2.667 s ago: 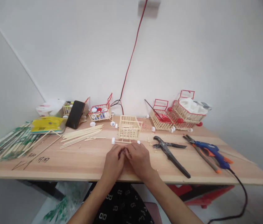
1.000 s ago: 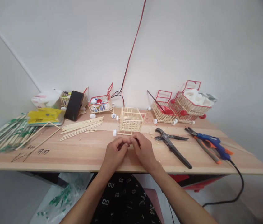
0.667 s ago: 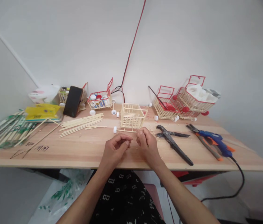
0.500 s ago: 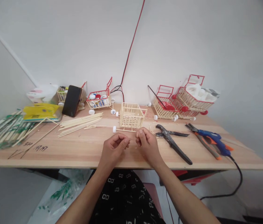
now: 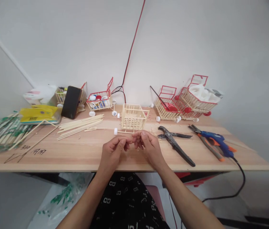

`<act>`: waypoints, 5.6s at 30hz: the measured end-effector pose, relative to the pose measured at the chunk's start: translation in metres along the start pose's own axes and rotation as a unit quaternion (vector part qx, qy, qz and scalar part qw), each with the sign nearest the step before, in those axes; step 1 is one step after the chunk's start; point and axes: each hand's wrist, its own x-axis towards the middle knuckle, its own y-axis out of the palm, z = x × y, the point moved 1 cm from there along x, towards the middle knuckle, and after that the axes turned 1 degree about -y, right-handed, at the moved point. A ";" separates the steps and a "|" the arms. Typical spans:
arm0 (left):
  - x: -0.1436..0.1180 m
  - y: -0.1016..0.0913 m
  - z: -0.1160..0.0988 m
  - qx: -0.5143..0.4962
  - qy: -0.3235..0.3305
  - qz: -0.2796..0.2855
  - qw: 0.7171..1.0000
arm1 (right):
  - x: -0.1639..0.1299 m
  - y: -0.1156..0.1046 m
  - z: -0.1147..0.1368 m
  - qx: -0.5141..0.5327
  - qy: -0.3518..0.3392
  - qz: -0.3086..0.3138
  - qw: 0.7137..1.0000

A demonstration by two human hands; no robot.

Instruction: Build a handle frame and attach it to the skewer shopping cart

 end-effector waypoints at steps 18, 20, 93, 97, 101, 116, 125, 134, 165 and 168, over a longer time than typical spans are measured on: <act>0.001 -0.001 0.006 -0.048 -0.051 -0.052 0.996 | 0.001 -0.002 -0.002 -0.121 -0.033 -0.026 0.992; 0.000 -0.001 0.006 -0.048 -0.049 -0.064 0.996 | 0.000 -0.002 -0.002 -0.134 -0.037 -0.027 0.990; 0.080 -0.008 -0.016 0.162 0.142 -0.151 0.965 | 0.044 -0.014 0.018 -0.344 -0.232 -0.193 0.889; 0.080 -0.007 -0.015 0.163 0.146 -0.155 0.963 | 0.043 -0.013 0.019 -0.350 -0.231 -0.190 0.888; 0.079 -0.006 -0.015 0.162 0.142 -0.152 0.965 | 0.044 -0.013 0.018 -0.356 -0.230 -0.196 0.884; 0.078 -0.006 -0.016 0.161 0.153 -0.155 0.963 | 0.044 -0.012 0.015 -0.360 -0.249 -0.198 0.877; 0.078 -0.005 -0.014 0.170 0.153 -0.161 0.960 | 0.042 -0.012 0.012 -0.388 -0.254 -0.201 0.863; 0.078 -0.004 -0.014 0.181 0.166 -0.162 0.956 | 0.044 -0.012 0.011 -0.395 -0.265 -0.204 0.856; 0.078 -0.004 -0.017 0.224 0.208 -0.170 0.937 | 0.047 -0.022 0.052 -0.483 -0.352 -0.214 0.772; 0.078 -0.004 -0.017 0.224 0.217 -0.170 0.935 | 0.055 -0.010 0.066 -0.546 -0.370 -0.118 0.742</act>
